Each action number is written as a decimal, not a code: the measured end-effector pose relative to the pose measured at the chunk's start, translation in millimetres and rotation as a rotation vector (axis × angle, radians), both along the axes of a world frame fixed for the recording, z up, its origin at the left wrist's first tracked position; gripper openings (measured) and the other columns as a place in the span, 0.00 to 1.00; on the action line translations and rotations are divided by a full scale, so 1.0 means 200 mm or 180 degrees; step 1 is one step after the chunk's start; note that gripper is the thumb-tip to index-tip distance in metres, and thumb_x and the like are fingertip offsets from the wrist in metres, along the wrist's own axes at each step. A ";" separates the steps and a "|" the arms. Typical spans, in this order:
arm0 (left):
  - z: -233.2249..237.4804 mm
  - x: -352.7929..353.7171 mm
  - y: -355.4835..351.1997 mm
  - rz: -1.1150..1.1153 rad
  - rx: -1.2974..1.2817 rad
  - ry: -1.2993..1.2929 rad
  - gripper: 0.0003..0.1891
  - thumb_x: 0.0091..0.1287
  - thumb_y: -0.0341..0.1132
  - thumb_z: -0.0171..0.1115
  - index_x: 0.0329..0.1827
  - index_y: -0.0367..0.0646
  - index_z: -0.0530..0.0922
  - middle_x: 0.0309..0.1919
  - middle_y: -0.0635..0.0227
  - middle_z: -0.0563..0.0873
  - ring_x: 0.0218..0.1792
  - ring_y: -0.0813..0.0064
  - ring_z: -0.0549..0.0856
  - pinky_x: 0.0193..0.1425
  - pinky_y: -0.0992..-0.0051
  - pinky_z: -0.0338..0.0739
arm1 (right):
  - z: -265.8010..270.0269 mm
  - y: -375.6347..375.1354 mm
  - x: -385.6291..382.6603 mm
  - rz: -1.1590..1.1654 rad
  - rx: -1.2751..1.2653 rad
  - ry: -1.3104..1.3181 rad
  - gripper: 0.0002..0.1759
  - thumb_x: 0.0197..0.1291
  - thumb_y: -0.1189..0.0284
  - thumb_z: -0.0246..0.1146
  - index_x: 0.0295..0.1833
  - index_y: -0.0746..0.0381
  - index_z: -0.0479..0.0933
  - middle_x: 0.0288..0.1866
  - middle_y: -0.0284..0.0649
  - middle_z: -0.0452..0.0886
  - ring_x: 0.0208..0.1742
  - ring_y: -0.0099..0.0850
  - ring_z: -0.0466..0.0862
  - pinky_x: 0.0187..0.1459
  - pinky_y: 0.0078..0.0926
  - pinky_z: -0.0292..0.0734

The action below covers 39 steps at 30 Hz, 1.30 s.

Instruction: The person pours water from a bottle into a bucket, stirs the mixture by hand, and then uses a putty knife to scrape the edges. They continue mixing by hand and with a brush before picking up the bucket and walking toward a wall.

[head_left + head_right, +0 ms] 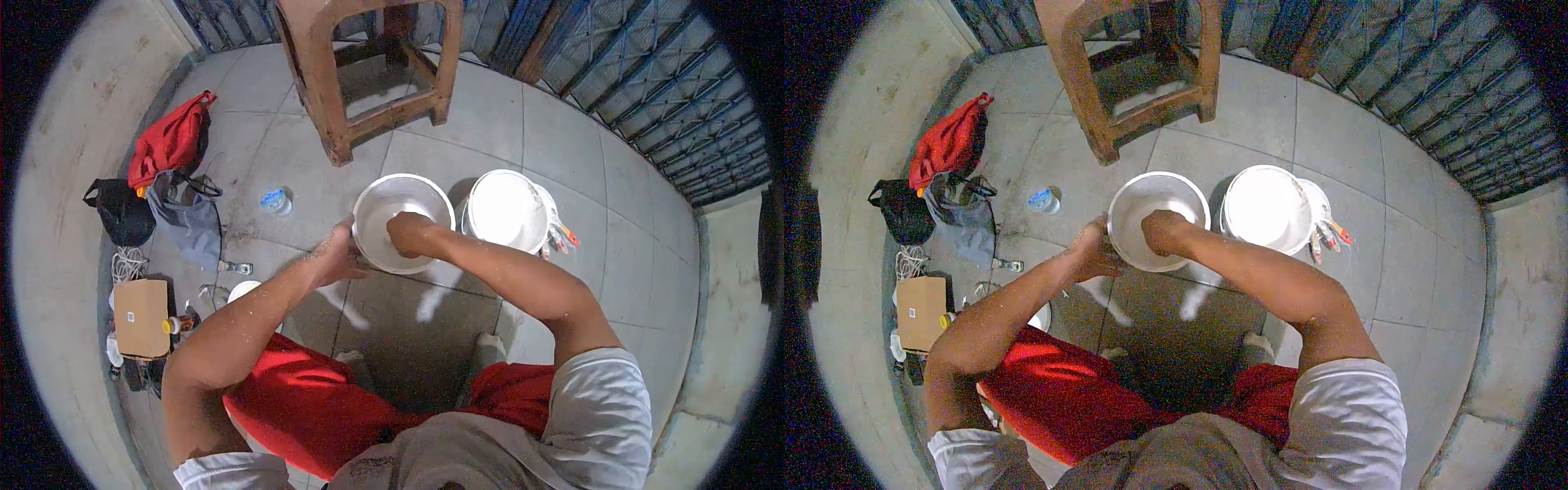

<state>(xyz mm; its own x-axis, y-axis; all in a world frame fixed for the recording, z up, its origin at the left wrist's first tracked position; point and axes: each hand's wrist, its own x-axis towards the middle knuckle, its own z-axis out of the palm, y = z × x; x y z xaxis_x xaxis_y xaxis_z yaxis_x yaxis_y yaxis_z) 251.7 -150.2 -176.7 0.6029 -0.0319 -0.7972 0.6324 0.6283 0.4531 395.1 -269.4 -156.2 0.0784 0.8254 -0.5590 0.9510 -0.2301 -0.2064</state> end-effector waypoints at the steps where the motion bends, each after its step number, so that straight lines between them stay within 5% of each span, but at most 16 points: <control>1: -0.01 0.00 0.00 0.0010 0.0022 -0.0012 0.38 0.70 0.61 0.27 0.77 0.45 0.44 0.74 0.45 0.53 0.67 0.35 0.64 0.70 0.45 0.59 | 0.02 0.01 0.00 -0.0035 -0.0031 0.0026 0.10 0.38 0.79 0.65 0.31 0.68 0.84 0.34 0.55 0.85 0.40 0.47 0.86 0.41 0.39 0.82; 4: 0.15 0.01 -0.04 0.0431 0.0348 0.0129 0.36 0.70 0.59 0.29 0.74 0.43 0.55 0.67 0.43 0.65 0.63 0.43 0.73 0.66 0.49 0.67 | 0.00 0.02 0.04 -0.0100 0.0199 -0.0032 0.10 0.39 0.78 0.64 0.32 0.68 0.84 0.36 0.56 0.85 0.41 0.47 0.86 0.41 0.39 0.81; 6: 0.22 0.00 -0.05 0.0397 0.1150 0.0054 0.29 0.72 0.54 0.35 0.61 0.38 0.68 0.52 0.51 0.79 0.48 0.57 0.81 0.53 0.56 0.75 | 0.03 0.03 0.07 -0.0055 0.0106 -0.0113 0.10 0.42 0.76 0.64 0.32 0.67 0.84 0.37 0.55 0.85 0.41 0.47 0.86 0.42 0.41 0.81; 10: 0.07 0.02 0.05 0.0282 0.1540 -0.0101 0.21 0.71 0.49 0.44 0.49 0.39 0.74 0.35 0.61 0.82 0.34 0.66 0.81 0.41 0.66 0.76 | 0.08 0.00 0.10 0.0040 0.0073 -0.0181 0.10 0.45 0.72 0.65 0.32 0.67 0.84 0.37 0.54 0.85 0.41 0.46 0.86 0.43 0.41 0.81; 12: 0.20 0.04 -0.05 0.0800 0.2832 -0.0038 0.12 0.64 0.36 0.51 0.33 0.36 0.78 0.23 0.63 0.79 0.23 0.71 0.78 0.29 0.67 0.73 | 0.13 -0.02 0.08 0.0053 0.0137 -0.0217 0.10 0.46 0.72 0.65 0.32 0.67 0.84 0.37 0.54 0.85 0.41 0.46 0.86 0.43 0.41 0.81; 16: 0.25 0.09 -0.05 0.0591 0.3986 -0.0641 0.12 0.65 0.36 0.51 0.30 0.37 0.76 0.21 0.66 0.76 0.19 0.76 0.74 0.24 0.71 0.70 | 0.29 -0.08 0.05 0.0065 0.0278 -0.0127 0.10 0.47 0.72 0.64 0.32 0.68 0.84 0.35 0.55 0.85 0.39 0.47 0.86 0.42 0.40 0.82; 21: 0.55 0.16 -0.11 0.0655 0.2002 -0.0793 0.17 0.72 0.45 0.54 0.33 0.38 0.75 0.19 0.70 0.75 0.19 0.79 0.72 0.24 0.72 0.70 | 0.26 -0.13 0.04 0.0185 0.0583 -0.0024 0.10 0.45 0.73 0.64 0.32 0.68 0.83 0.34 0.54 0.85 0.38 0.48 0.86 0.40 0.42 0.82; 25: 0.57 0.20 -0.13 0.0014 0.1784 -0.1143 0.19 0.73 0.47 0.52 0.34 0.39 0.75 0.19 0.70 0.75 0.19 0.79 0.73 0.23 0.71 0.72 | 0.16 -0.20 0.01 0.0198 0.1471 -0.0026 0.10 0.42 0.73 0.64 0.32 0.67 0.82 0.32 0.54 0.84 0.36 0.50 0.86 0.39 0.46 0.82; 28: 0.55 0.22 -0.22 -0.0040 0.2298 -0.0926 0.16 0.73 0.44 0.51 0.33 0.41 0.75 0.19 0.71 0.74 0.18 0.80 0.72 0.22 0.75 0.69 | 0.32 -0.25 0.04 0.0246 0.1347 0.0460 0.09 0.43 0.75 0.62 0.32 0.67 0.82 0.31 0.55 0.83 0.35 0.51 0.85 0.39 0.47 0.81; 30: 0.58 0.21 -0.29 -0.0044 0.3686 -0.1489 0.14 0.73 0.41 0.51 0.33 0.41 0.75 0.19 0.69 0.74 0.19 0.79 0.72 0.24 0.75 0.69 | 0.44 -0.27 0.03 0.0005 0.0911 0.0424 0.09 0.46 0.76 0.60 0.33 0.68 0.81 0.31 0.56 0.83 0.35 0.51 0.85 0.38 0.47 0.81; 32: 0.76 0.18 -0.31 -0.0173 0.3694 -0.1474 0.12 0.71 0.38 0.51 0.33 0.39 0.75 0.20 0.65 0.76 0.22 0.77 0.73 0.27 0.72 0.70 | 0.52 -0.34 -0.03 -0.0638 0.1428 0.0676 0.09 0.47 0.75 0.59 0.32 0.68 0.81 0.30 0.56 0.83 0.35 0.52 0.85 0.37 0.46 0.81; 34: 1.05 0.14 -0.37 0.0053 0.2846 -0.0961 0.13 0.69 0.38 0.51 0.36 0.34 0.75 0.24 0.56 0.78 0.27 0.64 0.78 0.35 0.64 0.73 | 0.77 -0.41 -0.09 -0.0951 0.1109 0.0932 0.11 0.50 0.73 0.59 0.36 0.70 0.80 0.27 0.56 0.81 0.31 0.54 0.83 0.35 0.46 0.80; 36: 1.36 0.10 -0.49 0.0104 0.3354 -0.0969 0.13 0.69 0.37 0.51 0.36 0.34 0.75 0.23 0.55 0.77 0.26 0.64 0.77 0.34 0.65 0.72 | 0.98 -0.53 -0.21 -0.1372 0.1253 0.0784 0.15 0.53 0.72 0.59 0.42 0.72 0.74 0.28 0.55 0.79 0.35 0.52 0.83 0.35 0.49 0.79; 39: 1.83 -0.01 -0.66 0.0060 0.3794 -0.0861 0.13 0.71 0.35 0.49 0.36 0.33 0.74 0.21 0.54 0.76 0.24 0.65 0.75 0.32 0.65 0.71 | 1.64 -0.75 -0.34 -0.1800 0.1312 0.1119 0.19 0.57 0.70 0.58 0.49 0.73 0.70 0.30 0.56 0.79 0.33 0.54 0.83 0.32 0.48 0.80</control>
